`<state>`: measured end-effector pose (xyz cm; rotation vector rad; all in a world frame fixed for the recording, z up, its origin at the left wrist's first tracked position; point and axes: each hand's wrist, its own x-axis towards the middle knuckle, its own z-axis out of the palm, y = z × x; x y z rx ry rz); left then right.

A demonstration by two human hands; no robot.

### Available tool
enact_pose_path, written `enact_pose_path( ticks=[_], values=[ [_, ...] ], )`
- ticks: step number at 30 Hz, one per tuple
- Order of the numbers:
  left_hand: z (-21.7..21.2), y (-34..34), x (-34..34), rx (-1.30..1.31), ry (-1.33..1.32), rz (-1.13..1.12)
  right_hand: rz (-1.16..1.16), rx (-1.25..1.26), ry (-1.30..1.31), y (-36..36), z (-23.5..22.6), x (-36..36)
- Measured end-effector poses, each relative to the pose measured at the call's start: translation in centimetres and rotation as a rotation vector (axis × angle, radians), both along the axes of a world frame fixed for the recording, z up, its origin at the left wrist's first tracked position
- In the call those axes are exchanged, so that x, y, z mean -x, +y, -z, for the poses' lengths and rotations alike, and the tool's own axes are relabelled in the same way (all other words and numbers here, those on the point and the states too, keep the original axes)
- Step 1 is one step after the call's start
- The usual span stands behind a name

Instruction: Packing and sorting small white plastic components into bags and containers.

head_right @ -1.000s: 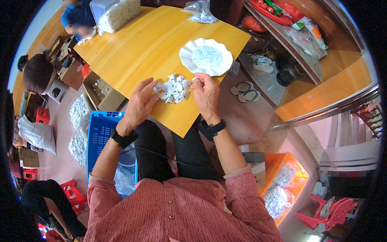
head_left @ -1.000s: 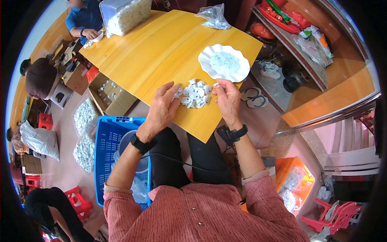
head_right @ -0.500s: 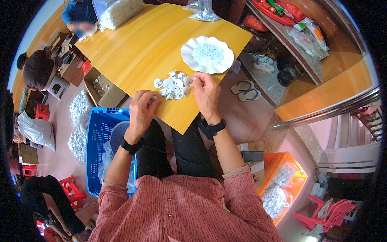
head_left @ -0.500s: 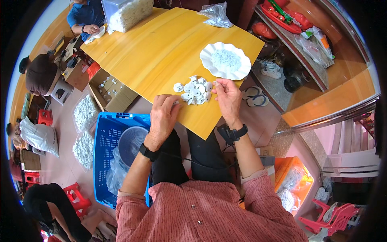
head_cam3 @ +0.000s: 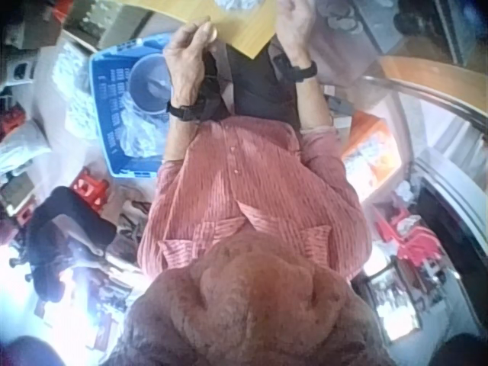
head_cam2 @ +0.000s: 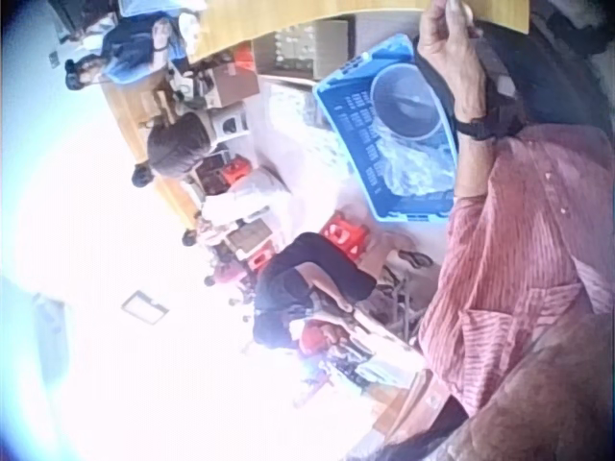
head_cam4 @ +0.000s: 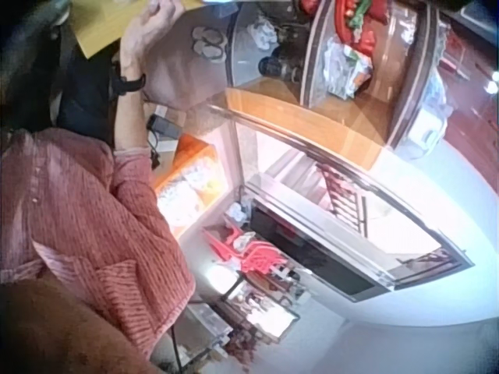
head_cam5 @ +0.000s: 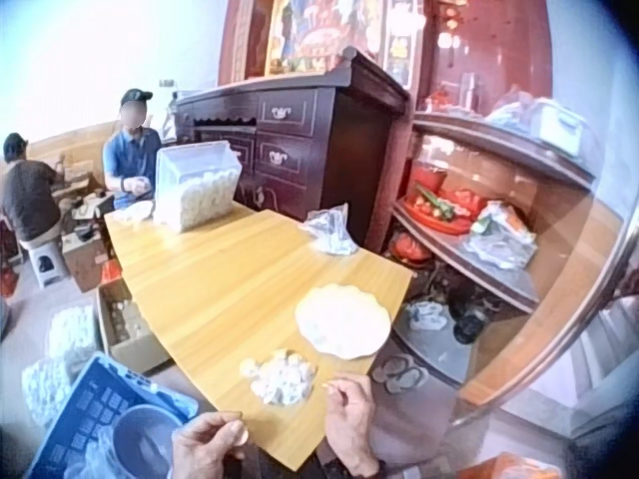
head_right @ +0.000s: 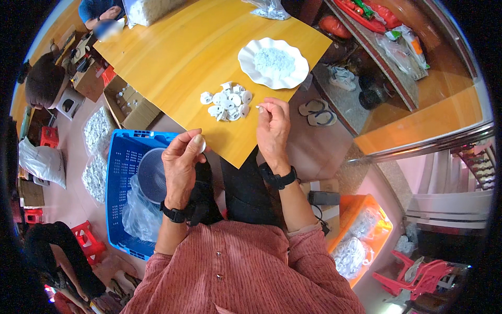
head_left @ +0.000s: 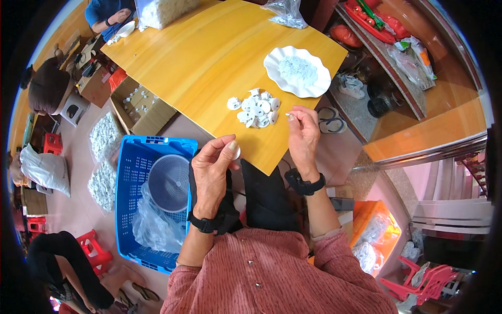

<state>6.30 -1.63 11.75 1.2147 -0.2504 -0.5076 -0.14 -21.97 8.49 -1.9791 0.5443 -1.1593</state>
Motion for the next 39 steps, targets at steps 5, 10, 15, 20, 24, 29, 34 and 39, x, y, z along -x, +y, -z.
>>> enact_pose_path(
  ticks=[5, 10, 15, 20, 24, 29, 34, 39],
  values=[
    [1.0, -0.3, 0.8, 0.206, 0.214, 0.055, -0.108, -0.255, -0.069, 0.3, -0.4, 1.0],
    [0.6, -0.9, 1.5, 0.295, 0.153, 0.124, -0.164, -0.392, -0.112, 1.4, -0.6, 1.8],
    [1.1, -1.3, 1.7, 0.292, 0.166, 0.112, -0.211, -0.424, -0.083, 3.6, -2.2, 2.8],
    [1.6, -1.3, 1.8, 0.306, 0.187, 0.101, -0.307, -0.344, -0.111, 6.1, -3.5, 3.2],
    [2.3, -1.1, 1.7, 0.298, 0.175, 0.117, -0.271, -0.236, -0.025, 7.4, -4.0, 3.3],
    [1.9, -1.0, 1.8, 0.334, 0.158, 0.112, -0.284, -0.204, -0.019, 7.9, -3.5, 3.2],
    [2.0, -0.8, 1.8, 0.363, 0.136, 0.111, -0.304, -0.137, 0.012, 8.1, -3.8, 3.3],
    [1.9, -0.7, 1.9, 0.392, 0.193, 0.140, -0.306, -0.158, -0.014, 8.1, -3.9, 3.3]
  ],
)
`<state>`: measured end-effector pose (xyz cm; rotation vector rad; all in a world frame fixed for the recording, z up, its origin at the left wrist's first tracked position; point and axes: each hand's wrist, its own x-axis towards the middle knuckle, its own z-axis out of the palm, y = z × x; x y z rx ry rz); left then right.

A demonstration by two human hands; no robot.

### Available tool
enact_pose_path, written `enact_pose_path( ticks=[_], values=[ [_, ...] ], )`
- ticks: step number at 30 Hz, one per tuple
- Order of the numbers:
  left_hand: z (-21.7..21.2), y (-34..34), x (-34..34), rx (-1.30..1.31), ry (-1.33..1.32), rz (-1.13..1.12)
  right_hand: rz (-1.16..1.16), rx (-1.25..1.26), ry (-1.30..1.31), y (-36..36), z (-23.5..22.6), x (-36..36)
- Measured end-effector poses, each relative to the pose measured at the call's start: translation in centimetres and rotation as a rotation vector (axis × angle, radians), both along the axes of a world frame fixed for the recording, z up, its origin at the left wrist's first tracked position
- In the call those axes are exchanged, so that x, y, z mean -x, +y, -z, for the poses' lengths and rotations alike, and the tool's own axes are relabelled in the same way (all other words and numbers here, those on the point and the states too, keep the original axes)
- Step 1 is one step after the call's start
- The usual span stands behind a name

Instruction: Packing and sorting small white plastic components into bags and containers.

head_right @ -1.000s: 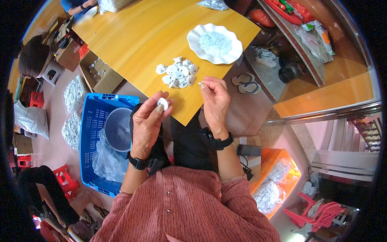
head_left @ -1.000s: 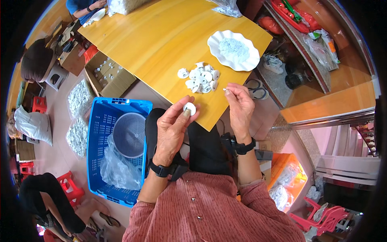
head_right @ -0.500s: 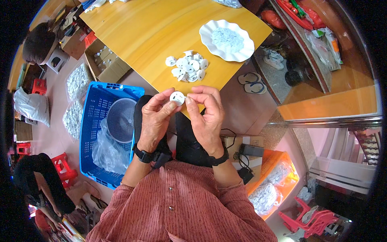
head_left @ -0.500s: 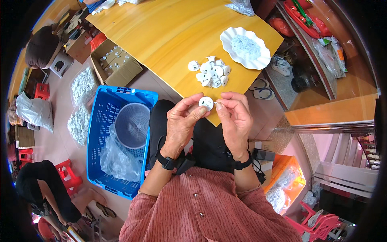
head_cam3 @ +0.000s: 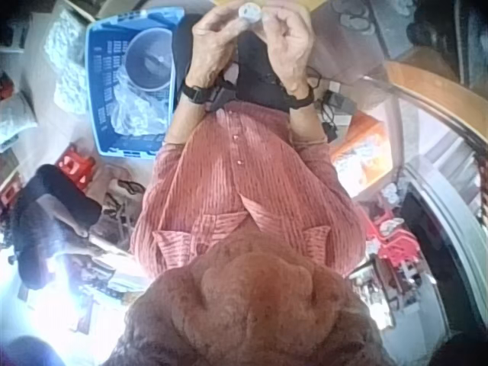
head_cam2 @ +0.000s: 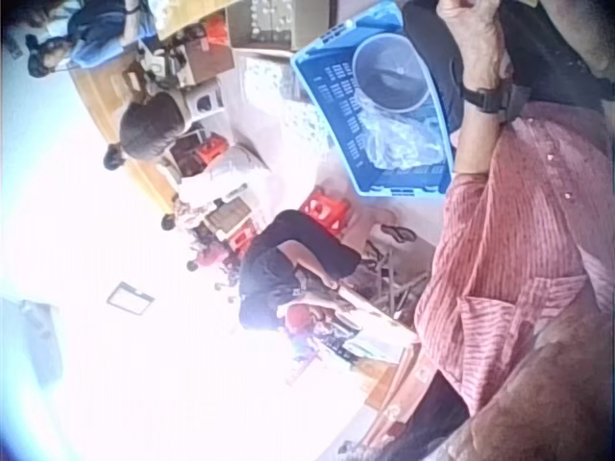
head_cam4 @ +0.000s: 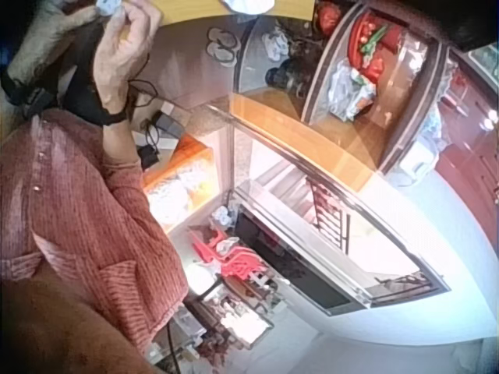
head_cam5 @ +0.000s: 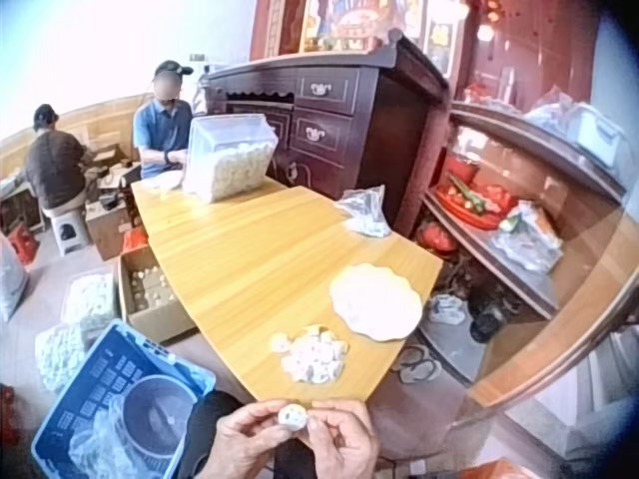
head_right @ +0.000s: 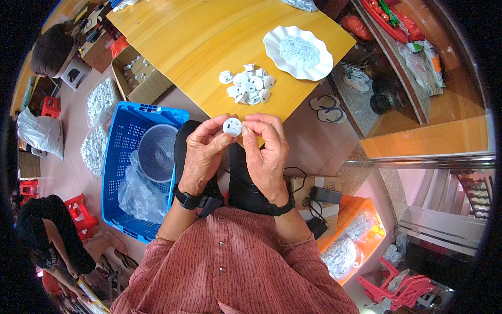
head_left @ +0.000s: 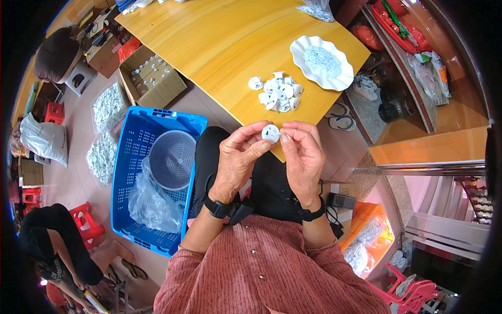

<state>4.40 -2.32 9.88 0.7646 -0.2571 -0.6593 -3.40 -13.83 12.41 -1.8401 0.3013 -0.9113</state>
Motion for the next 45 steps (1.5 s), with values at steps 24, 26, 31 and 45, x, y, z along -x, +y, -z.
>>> enact_pose_path(
  ticks=[24, 26, 31, 45],
  values=[
    [0.0, 0.1, 0.1, 0.011, -0.030, 0.012, 0.020, 0.208, 0.091, 0.4, -0.9, 0.5],
    [-0.2, 0.1, 0.2, 0.004, -0.049, 0.010, 0.024, 0.240, 0.085, 0.5, -1.0, 0.5],
    [0.1, 0.2, 0.0, -0.025, -0.139, -0.006, 0.034, 0.352, 0.049, 0.7, -1.3, 0.3],
    [0.2, 0.5, -0.3, -0.101, -0.288, -0.032, 0.016, 0.352, 0.068, 1.1, -1.2, 0.2]
  ],
)
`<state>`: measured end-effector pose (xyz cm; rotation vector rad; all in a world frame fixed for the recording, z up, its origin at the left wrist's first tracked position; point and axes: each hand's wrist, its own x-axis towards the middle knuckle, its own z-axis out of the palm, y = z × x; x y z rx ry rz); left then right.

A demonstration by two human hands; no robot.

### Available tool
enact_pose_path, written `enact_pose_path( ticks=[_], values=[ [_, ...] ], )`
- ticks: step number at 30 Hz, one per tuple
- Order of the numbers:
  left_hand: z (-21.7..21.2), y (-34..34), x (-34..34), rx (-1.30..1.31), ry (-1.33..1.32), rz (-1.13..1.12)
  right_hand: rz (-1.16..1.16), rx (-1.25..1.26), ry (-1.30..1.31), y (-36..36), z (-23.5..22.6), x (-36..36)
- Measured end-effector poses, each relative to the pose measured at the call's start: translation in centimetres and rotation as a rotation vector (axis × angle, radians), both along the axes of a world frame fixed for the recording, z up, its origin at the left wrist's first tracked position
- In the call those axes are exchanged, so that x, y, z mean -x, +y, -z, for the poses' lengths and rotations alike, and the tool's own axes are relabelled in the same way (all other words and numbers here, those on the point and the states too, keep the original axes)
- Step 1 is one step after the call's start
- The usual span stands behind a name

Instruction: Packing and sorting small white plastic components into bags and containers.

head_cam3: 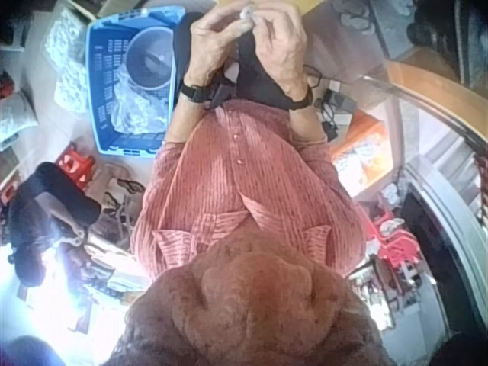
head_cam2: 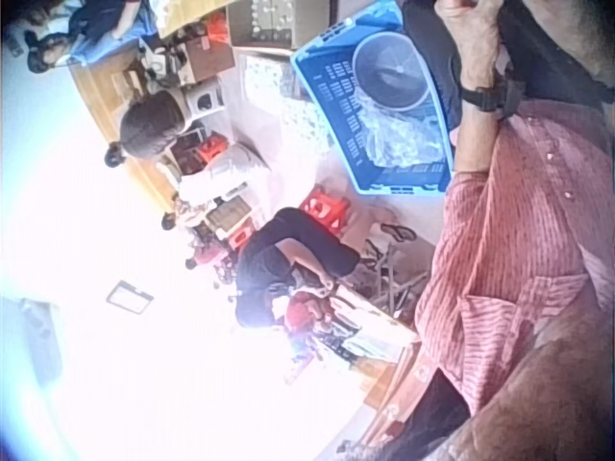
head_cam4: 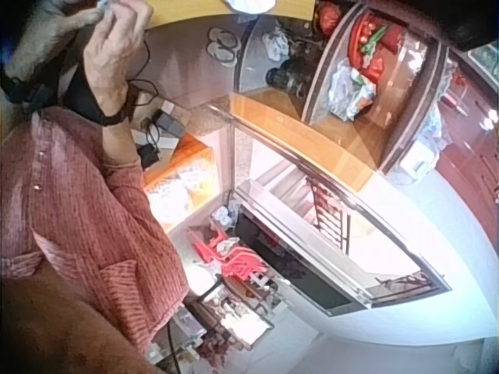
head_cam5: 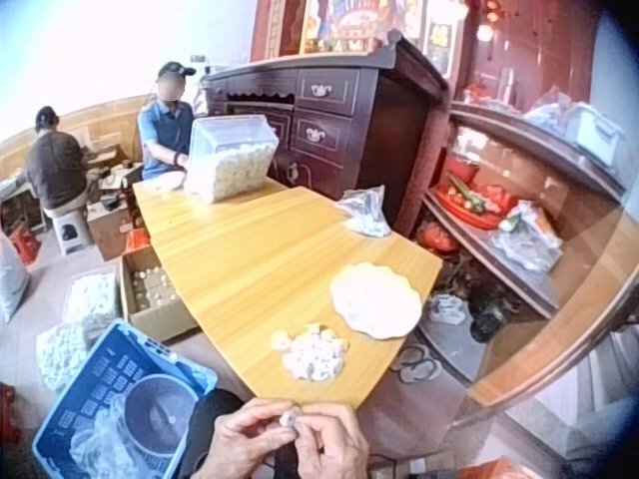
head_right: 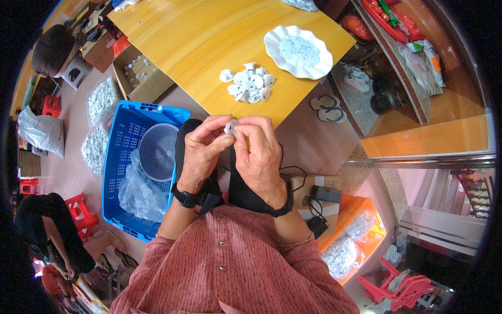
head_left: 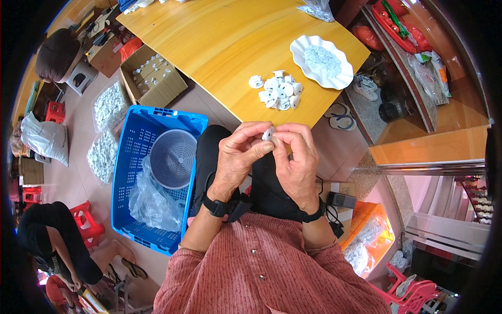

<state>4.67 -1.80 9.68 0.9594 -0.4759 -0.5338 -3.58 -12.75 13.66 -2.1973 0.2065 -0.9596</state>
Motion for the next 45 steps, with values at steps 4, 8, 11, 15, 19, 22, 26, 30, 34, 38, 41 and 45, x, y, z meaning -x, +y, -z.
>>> enact_pose_path(
  ticks=[4, 8, 11, 15, 19, 22, 26, 30, 34, 38, 41, 45],
  values=[
    [0.0, 0.1, -0.1, 0.021, 0.008, 0.002, -0.039, -0.003, -0.015, -0.2, 0.0, 0.0],
    [-0.2, 0.3, -0.1, 0.089, 0.270, 0.070, -0.083, -0.203, -0.001, -0.5, 0.1, 0.2],
    [-0.2, 0.4, -0.1, 0.114, 0.340, 0.085, -0.106, -0.224, -0.004, -0.6, -0.1, 0.1],
    [-0.2, 0.4, -0.1, 0.119, 0.347, 0.096, -0.096, -0.179, -0.002, -0.4, -0.1, 0.0],
    [-0.1, 0.4, 0.0, 0.131, 0.351, 0.098, -0.080, -0.139, 0.027, -0.2, -0.2, -0.1],
    [-0.2, 0.4, 0.0, 0.151, 0.340, 0.099, -0.083, -0.166, 0.024, -0.1, -0.1, -0.2],
    [-0.3, 0.4, 0.0, 0.153, 0.352, 0.099, -0.080, -0.166, 0.005, 0.0, -0.1, -0.3],
    [0.0, 0.5, 0.0, 0.146, 0.320, 0.095, -0.086, -0.173, -0.013, 0.0, -0.1, -0.2],
    [-0.2, 0.5, 0.1, 0.154, 0.301, 0.094, -0.091, -0.188, -0.010, 0.1, -0.1, -0.3],
    [-0.3, 0.4, 0.2, 0.128, 0.266, 0.054, -0.071, -0.104, 0.008, 0.5, -0.1, -0.4],
    [-0.3, 0.5, 0.1, 0.108, 0.239, 0.043, -0.070, -0.102, 0.003, 0.5, 0.2, -0.5],
    [-0.4, 0.5, 0.1, 0.100, 0.233, 0.053, -0.061, -0.119, 0.009, 0.2, 0.6, -0.5]
  ],
)
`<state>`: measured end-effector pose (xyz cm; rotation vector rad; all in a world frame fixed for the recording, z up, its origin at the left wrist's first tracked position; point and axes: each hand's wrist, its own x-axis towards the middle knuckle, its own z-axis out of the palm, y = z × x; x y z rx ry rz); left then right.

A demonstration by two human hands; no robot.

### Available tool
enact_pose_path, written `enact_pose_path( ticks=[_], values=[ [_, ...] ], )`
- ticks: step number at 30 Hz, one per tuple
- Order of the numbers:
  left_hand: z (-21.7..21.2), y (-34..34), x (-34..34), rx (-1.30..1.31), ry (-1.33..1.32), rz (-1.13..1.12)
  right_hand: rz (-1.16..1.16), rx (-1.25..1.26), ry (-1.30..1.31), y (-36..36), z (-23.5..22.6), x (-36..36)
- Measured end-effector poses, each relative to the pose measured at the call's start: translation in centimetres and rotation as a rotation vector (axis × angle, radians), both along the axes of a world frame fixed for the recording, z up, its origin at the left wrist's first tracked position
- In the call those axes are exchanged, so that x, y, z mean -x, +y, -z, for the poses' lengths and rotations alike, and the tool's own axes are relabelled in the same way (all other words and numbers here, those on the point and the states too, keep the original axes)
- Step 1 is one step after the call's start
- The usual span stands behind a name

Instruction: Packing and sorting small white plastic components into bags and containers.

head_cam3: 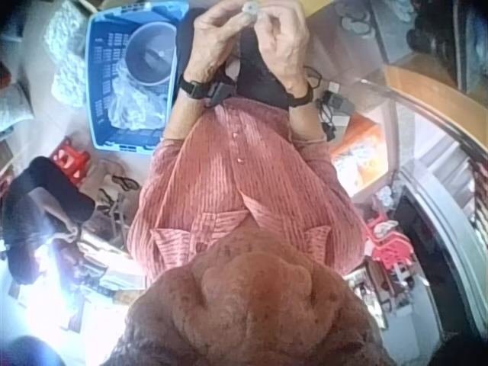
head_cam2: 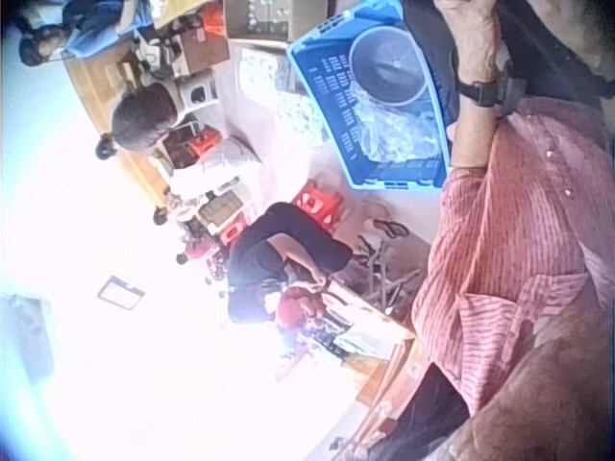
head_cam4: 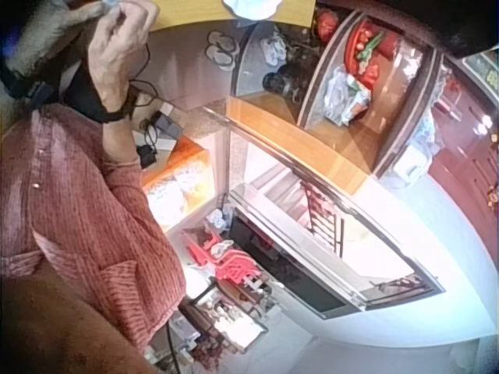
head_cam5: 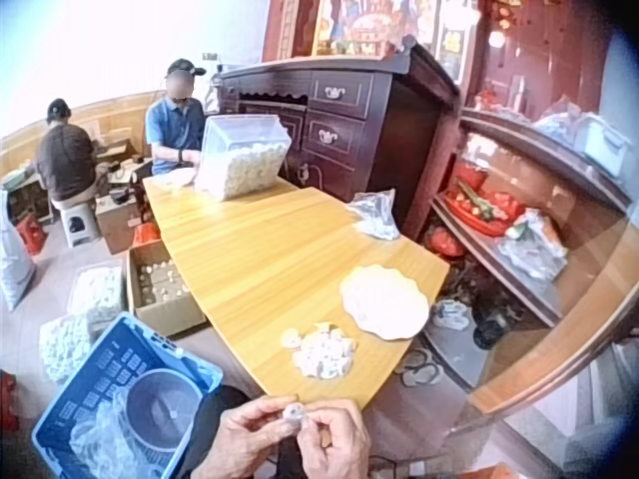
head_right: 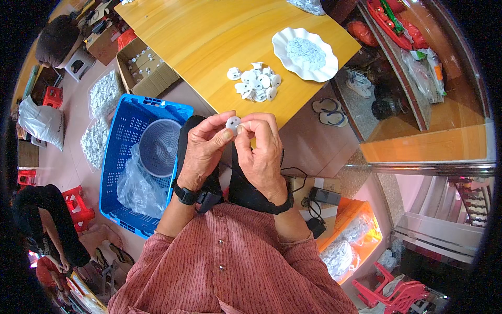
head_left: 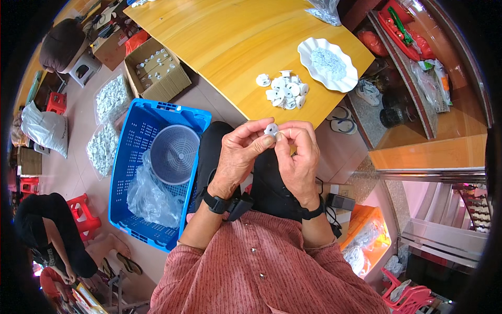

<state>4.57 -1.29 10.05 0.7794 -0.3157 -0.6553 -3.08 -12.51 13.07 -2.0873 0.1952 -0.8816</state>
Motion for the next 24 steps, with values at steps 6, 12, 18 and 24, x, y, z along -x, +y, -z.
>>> enact_pose_path(
  ticks=[6, 12, 18, 24],
  values=[
    [0.24, -0.10, 0.05, -0.016, -0.073, -0.022, -0.012, 0.039, -0.002, -0.07, -0.28, -0.01],
    [0.32, 0.02, 0.20, -0.001, -0.027, -0.022, -0.001, 0.062, 0.028, 0.52, -0.52, 0.07],
    [0.07, 0.16, 0.13, -0.040, -0.149, -0.039, -0.003, 0.089, -0.014, 0.19, -0.26, -0.01],
    [0.01, 0.31, 0.13, -0.060, -0.137, -0.027, -0.017, 0.093, -0.016, 0.50, -0.12, 0.10]
  ],
)
